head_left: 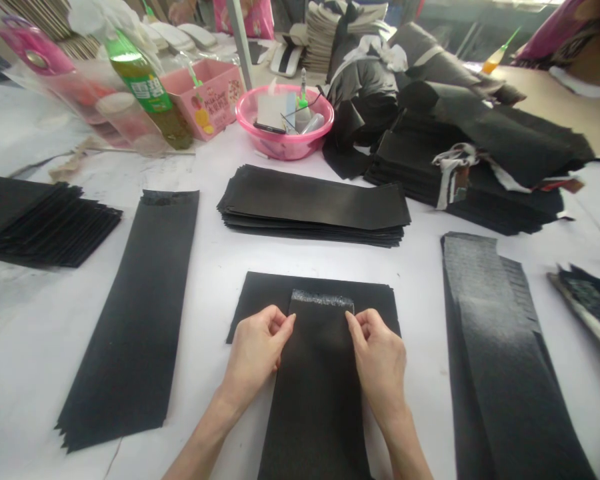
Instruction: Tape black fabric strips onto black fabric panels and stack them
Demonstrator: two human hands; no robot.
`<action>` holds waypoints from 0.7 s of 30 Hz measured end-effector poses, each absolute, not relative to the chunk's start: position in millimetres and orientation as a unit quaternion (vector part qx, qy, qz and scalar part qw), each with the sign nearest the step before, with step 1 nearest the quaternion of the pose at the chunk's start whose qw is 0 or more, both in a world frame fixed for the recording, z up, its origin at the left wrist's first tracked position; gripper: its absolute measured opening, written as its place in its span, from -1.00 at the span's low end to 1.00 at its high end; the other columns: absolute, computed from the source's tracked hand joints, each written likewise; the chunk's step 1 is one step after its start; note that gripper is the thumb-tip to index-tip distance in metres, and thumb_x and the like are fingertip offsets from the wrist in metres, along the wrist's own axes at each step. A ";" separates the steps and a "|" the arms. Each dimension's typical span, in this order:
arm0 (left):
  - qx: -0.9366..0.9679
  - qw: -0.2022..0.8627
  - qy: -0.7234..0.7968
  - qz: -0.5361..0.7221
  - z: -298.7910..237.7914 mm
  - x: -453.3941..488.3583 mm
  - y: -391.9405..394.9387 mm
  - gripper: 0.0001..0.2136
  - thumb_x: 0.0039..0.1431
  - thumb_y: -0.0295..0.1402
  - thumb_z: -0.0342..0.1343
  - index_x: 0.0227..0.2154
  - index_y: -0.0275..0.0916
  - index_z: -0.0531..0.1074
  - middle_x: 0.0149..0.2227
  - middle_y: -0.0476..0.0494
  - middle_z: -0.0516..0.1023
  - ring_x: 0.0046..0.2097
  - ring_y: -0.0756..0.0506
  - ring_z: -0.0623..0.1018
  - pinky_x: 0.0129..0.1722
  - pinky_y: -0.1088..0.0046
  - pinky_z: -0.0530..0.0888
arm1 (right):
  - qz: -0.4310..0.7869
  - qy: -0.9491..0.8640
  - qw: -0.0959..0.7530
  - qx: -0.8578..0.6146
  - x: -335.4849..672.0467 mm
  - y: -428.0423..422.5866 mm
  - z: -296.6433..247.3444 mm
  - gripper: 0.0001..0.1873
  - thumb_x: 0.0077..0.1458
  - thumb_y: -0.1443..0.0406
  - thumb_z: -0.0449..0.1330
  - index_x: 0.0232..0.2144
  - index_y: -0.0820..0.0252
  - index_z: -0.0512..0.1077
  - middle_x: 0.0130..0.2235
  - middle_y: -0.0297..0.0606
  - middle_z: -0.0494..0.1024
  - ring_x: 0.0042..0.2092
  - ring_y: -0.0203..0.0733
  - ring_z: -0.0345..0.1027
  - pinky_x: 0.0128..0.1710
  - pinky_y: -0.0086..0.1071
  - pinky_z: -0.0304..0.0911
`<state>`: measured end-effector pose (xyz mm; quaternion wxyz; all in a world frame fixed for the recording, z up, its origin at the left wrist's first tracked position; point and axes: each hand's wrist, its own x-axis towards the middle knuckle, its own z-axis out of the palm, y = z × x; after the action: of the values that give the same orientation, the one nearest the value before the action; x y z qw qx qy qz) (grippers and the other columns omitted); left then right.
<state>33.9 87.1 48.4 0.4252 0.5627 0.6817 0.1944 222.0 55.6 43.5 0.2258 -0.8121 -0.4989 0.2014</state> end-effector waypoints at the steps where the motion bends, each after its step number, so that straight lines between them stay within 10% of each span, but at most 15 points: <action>1: 0.562 0.426 0.682 0.195 48.1 34.1 86.9 -0.63 0.17 -0.02 0.03 -0.58 -0.19 0.31 -0.75 0.12 0.34 -0.75 0.02 0.38 -0.76 0.61 0.24 | 0.201 -0.499 0.225 -0.812 221.8 55.6 43.4 -0.64 0.23 0.05 0.04 -0.50 0.11 0.31 -0.56 -0.39 0.44 -0.54 -0.25 0.28 -0.50 -0.41 -0.04; 21: 0.571 0.411 0.684 0.195 45.9 34.6 85.8 -0.65 0.19 -0.05 0.01 -0.57 -0.19 0.32 -0.72 0.11 0.37 -0.74 0.03 0.37 -0.70 0.59 0.23 | 0.212 -0.491 0.229 -0.813 222.9 56.0 44.6 -0.66 0.22 0.06 0.07 -0.51 0.11 0.31 -0.56 -0.40 0.45 -0.52 -0.24 0.29 -0.49 -0.40 -0.04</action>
<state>34.6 85.8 45.9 0.4106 0.5707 0.6839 0.1948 222.9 56.0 44.6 0.2292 -0.8132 -0.4913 0.2115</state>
